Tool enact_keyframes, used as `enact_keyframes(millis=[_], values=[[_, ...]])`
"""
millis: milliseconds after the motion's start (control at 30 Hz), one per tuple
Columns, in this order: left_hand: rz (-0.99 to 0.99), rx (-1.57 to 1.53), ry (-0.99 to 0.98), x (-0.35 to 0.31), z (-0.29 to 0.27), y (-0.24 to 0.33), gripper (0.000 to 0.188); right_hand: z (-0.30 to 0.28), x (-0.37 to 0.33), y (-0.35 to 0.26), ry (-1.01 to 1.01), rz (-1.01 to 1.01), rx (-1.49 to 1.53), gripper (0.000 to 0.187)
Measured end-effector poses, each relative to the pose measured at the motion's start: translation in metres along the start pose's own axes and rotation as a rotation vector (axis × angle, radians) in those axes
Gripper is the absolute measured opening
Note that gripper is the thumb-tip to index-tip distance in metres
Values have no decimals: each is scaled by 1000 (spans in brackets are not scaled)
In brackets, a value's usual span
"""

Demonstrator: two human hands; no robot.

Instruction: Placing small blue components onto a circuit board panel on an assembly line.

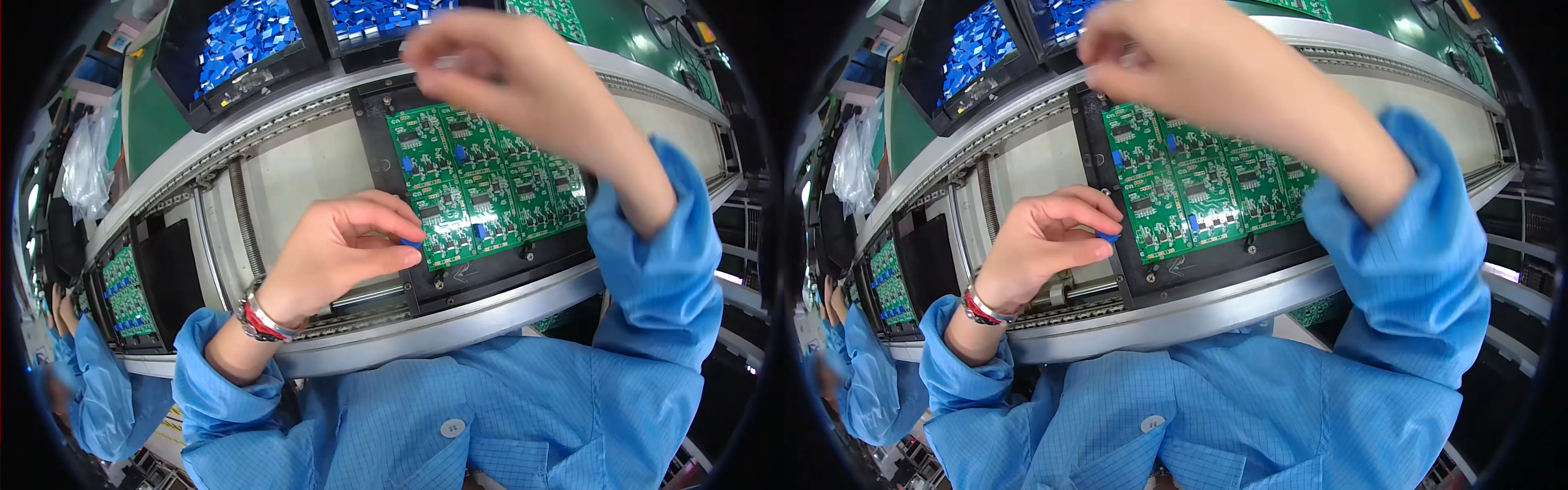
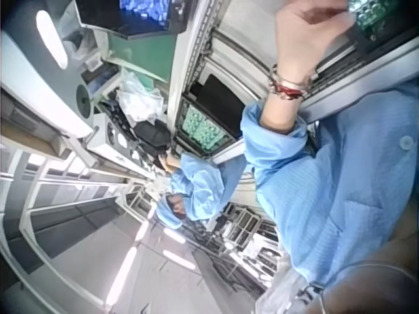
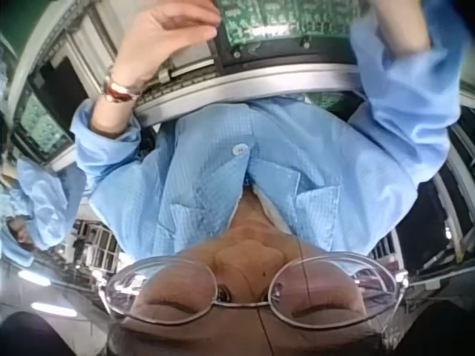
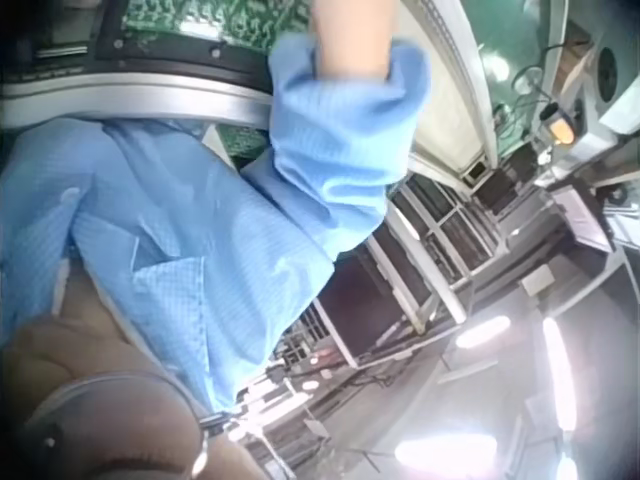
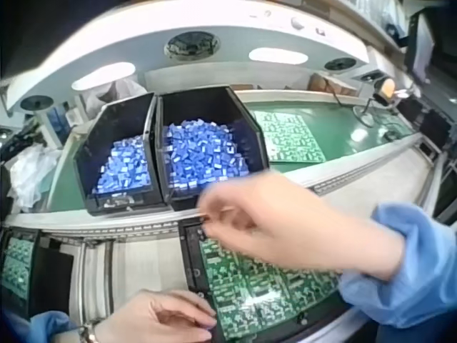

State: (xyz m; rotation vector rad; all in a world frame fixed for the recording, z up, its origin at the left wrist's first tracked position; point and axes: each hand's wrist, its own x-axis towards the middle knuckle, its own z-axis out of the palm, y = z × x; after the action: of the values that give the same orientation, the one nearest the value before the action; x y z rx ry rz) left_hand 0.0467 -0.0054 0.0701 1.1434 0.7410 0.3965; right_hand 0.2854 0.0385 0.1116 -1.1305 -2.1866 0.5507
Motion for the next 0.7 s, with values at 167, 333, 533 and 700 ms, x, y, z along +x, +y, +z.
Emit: enact_keyframes(millis=[167,333,533,700], values=[[184,238,86,5,14,-6,19,11,69,35,51,-45,-370,15],[476,910,247,3,22,-9,31,31,95,61,-75,-93,-449,14],[503,1007,245,1,26,-10,33,25,94,56,102,-69,-480,11],[524,1104,237,-5,28,-5,36,17,85,52,179,-135,-419,7]])
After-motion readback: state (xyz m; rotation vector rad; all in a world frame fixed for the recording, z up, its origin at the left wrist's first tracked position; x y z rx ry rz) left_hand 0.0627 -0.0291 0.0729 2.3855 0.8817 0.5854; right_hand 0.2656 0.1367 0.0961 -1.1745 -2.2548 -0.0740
